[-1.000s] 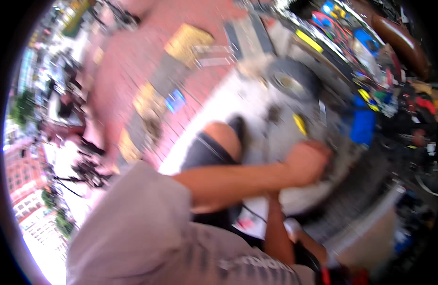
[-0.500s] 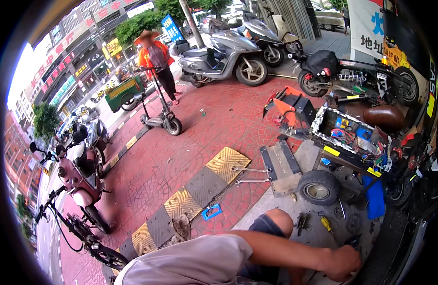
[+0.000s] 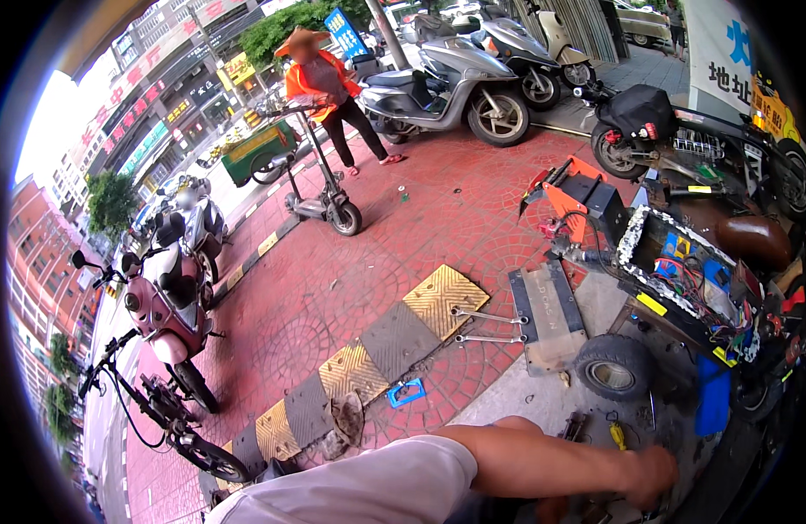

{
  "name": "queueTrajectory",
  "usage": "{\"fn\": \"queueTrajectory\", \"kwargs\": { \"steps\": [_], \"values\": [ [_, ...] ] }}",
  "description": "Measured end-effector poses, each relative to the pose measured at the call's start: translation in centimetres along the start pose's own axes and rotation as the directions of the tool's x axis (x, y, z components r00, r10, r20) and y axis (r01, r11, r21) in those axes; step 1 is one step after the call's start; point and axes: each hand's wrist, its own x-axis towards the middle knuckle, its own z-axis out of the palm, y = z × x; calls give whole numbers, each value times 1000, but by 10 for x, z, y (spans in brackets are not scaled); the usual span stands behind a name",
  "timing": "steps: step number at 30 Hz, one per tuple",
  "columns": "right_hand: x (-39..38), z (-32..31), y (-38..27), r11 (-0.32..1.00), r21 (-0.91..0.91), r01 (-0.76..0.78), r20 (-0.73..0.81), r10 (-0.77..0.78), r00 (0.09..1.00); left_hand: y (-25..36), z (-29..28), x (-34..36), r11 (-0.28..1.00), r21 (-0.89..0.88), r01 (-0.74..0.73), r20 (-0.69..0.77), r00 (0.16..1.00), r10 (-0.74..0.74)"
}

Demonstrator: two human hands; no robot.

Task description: The person removes a wheel from a green waste cart on a sidewalk, carries a yellow hose into a workshop, and uses pliers to disassemble an electric motor and inspect its internal rotor and stator parts while sitting on the floor.

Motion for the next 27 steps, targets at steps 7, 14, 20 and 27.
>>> {"fn": "queueTrajectory", "kwargs": {
  "steps": [7,14,20,27],
  "values": [
    [18,-6,-22,999,-31,17,11,-17,1000,-11,-27,-21,995,-97,27,-25,999,-29],
    [33,-8,-36,999,-38,20,0,-20,1000,-30,-29,-35,997,-73,-6,-134,991,-4],
    [42,-3,-48,999,-32,33,-5,-33,999,-32,-42,-33,993,-91,72,5,997,-72],
    [41,-1,-37,999,-15,35,-36,-35,999,-33,-35,-33,996,-63,63,10,998,-62]
  ]
}}
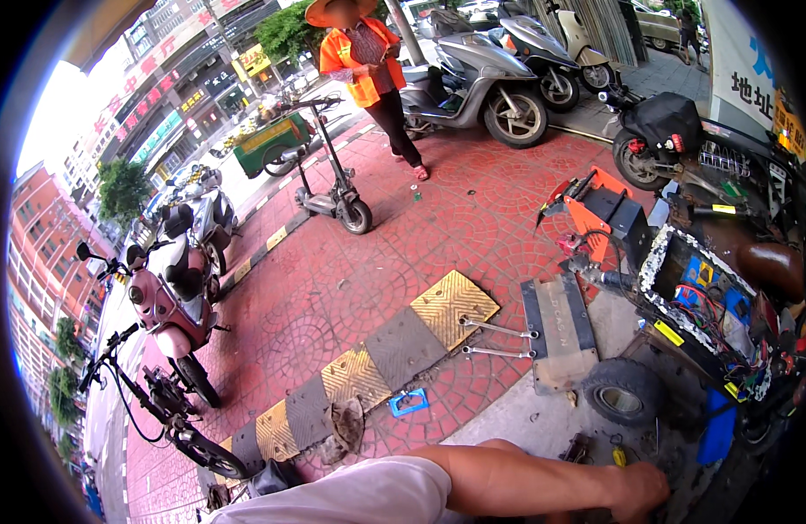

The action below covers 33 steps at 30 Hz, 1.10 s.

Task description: The person removes a wheel from a green waste cart on a sidewalk, carries a yellow hose into a workshop, and uses pliers to disassemble an electric motor and inspect its internal rotor and stator parts while sitting on the floor.

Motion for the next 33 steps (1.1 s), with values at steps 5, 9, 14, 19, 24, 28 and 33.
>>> {"fn": "queueTrajectory", "kwargs": {
  "steps": [5,9,14,19,24,28,33],
  "values": [
    [-2,35,-5,958,218,184,-76,-171,982,-20,6,-5,997,14,78,-73,994,-77],
    [69,4,98,924,92,372,-528,-272,804,-9,-3,33,991,111,-77,-221,970,100],
    [-20,-167,8,894,408,188,-189,-120,975,-46,-38,11,990,64,124,-159,981,-113],
    [-91,-328,-3,865,465,186,-255,-71,964,-19,-34,18,982,155,108,-66,993,-99],
    [-141,-450,-3,873,432,225,-359,-62,931,28,-4,17,991,60,-116,-189,974,125],
    [-181,-514,6,918,325,225,-384,-90,919,80,27,21,934,-5,-358,-355,873,333],
    [-234,-541,-7,837,499,226,-324,-63,944,124,57,32,798,-192,-571,-561,731,388]
  ]
}}
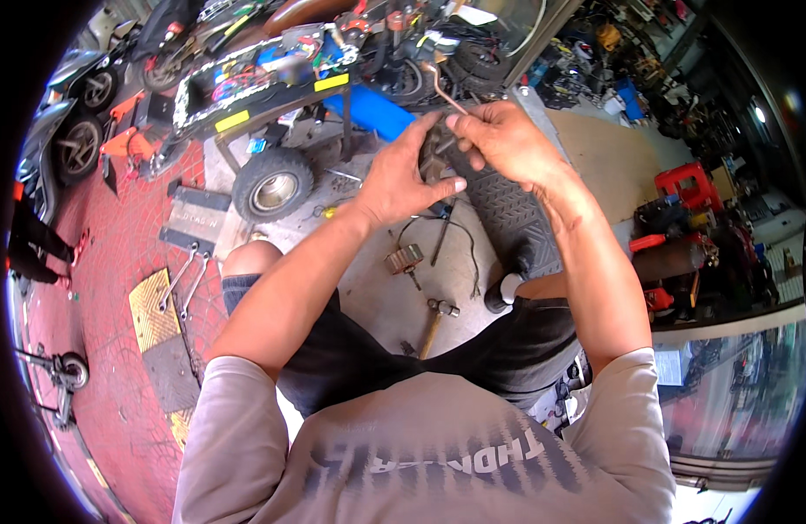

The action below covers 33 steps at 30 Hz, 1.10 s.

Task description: The person removes a wheel from a green waste cart on a sidewalk, carries a yellow hose into a workshop, and uses pliers to disassemble an electric motor and inspect its internal rotor and stator parts while sitting on the floor.

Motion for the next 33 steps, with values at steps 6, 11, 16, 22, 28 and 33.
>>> {"fn": "queueTrajectory", "kwargs": {
  "steps": [6,11,16,22,28,33],
  "values": [
    [-15,-13,19,990,41,-132,27,131,991,13,32,-11,963,-84,256,138,960,-243],
    [3,-34,45,977,202,-74,-67,89,994,11,42,-9,596,-530,604,425,797,-429],
    [39,-32,68,997,73,39,-243,-20,970,2,43,-9,752,-220,621,472,742,-475],
    [75,-11,124,979,-173,110,-220,-148,964,-1,53,-1,879,121,461,416,780,-467],
    [112,1,127,945,-291,150,28,-148,989,-12,48,12,811,432,395,355,752,-555],
    [142,21,123,947,-260,187,139,-155,978,-25,34,14,731,569,377,306,728,-614]
  ]
}}
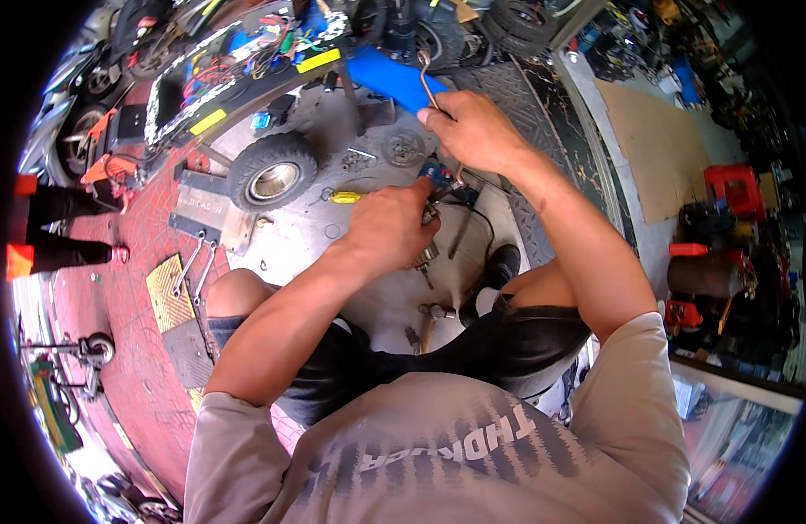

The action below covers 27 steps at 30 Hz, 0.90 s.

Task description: The person removes a wheel from a green waste cart on a sidewalk, carries a yellow hose into a workshop, and uses pliers to disassemble an electric motor and inspect its internal rotor and stator parts while sitting on the floor.

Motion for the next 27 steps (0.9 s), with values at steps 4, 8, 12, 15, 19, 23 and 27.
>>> {"fn": "queueTrajectory", "kwargs": {
  "steps": [4,8,12,15,19,23,27],
  "values": [
    [15,13,-5,998,56,-25,59,22,998,-7,-7,2,999,23,43,6,999,-43],
    [15,13,-18,999,18,50,27,-51,998,-22,-3,5,993,-97,68,8,998,-68],
    [14,19,-20,995,33,92,31,-93,995,-28,-3,8,988,-146,48,18,999,-46],
    [11,19,-19,993,-8,114,22,-114,993,-25,-5,8,988,-140,60,46,998,-54],
    [5,14,-17,991,-52,125,-7,-126,992,-20,-5,4,987,-158,30,33,999,-25],
    [-14,3,-28,997,29,66,-36,-65,997,-12,-9,-1,981,-193,19,48,999,-10],
    [-39,-7,-28,978,-85,190,-172,-203,964,-14,-6,-7,971,-233,-54,40,997,65]
  ]
}}
